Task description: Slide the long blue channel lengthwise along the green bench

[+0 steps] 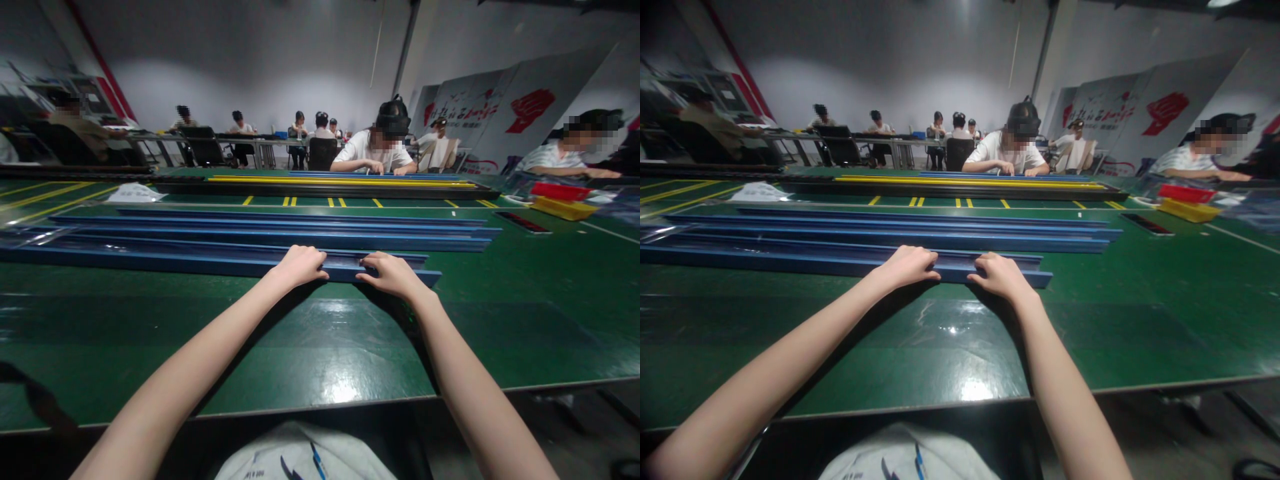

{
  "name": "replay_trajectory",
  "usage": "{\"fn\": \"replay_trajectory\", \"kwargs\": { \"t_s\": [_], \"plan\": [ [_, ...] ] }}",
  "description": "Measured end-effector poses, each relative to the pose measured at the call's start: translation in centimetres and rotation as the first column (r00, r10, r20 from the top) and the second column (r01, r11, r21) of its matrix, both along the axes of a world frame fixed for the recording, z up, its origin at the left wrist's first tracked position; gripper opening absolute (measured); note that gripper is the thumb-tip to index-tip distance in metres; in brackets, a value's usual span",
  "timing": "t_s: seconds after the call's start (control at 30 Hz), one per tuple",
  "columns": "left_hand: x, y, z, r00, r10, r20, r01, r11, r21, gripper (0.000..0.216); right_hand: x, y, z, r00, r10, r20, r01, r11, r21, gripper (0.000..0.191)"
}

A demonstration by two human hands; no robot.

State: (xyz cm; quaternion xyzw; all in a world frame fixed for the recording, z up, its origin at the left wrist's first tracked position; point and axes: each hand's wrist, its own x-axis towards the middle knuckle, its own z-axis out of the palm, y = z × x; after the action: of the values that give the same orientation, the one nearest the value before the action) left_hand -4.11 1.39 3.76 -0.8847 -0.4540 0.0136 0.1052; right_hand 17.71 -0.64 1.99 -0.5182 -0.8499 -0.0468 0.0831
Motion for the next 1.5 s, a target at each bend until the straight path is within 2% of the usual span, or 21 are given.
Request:
{"fn": "replay_trajectory", "kwargs": {
  "t_s": [0.2,0.47,0.9,1.37,1.5],
  "plan": [
    [-0.1,0.1,-0.2,0.998,-0.038,0.042,0.037,0.999,0.015,0.030,-0.1,-0.1,0.2,0.999,-0.029,0.044,0.029,1.000,-0.001,0.031],
    [-0.1,0.3,-0.3,0.999,-0.016,0.045,0.016,1.000,0.010,0.033,0.1,0.0,-0.1,0.998,-0.020,0.063,0.018,1.000,0.025,0.030],
    [0.0,0.4,-0.1,0.999,-0.002,0.040,0.002,1.000,-0.006,0.034,0.1,0.2,0.0,0.996,-0.045,0.074,0.047,0.999,-0.027,0.033],
    [0.0,0.5,-0.5,0.999,-0.026,0.045,0.025,0.999,0.029,0.031,0.2,0.2,-0.5,0.999,0.038,-0.035,-0.038,0.999,-0.002,0.032],
    [0.1,0.4,-0.5,0.998,-0.030,0.048,0.028,0.999,0.027,0.030,-0.6,0.2,-0.8,0.998,0.057,-0.025,-0.057,0.998,0.018,0.026]
  ]
}}
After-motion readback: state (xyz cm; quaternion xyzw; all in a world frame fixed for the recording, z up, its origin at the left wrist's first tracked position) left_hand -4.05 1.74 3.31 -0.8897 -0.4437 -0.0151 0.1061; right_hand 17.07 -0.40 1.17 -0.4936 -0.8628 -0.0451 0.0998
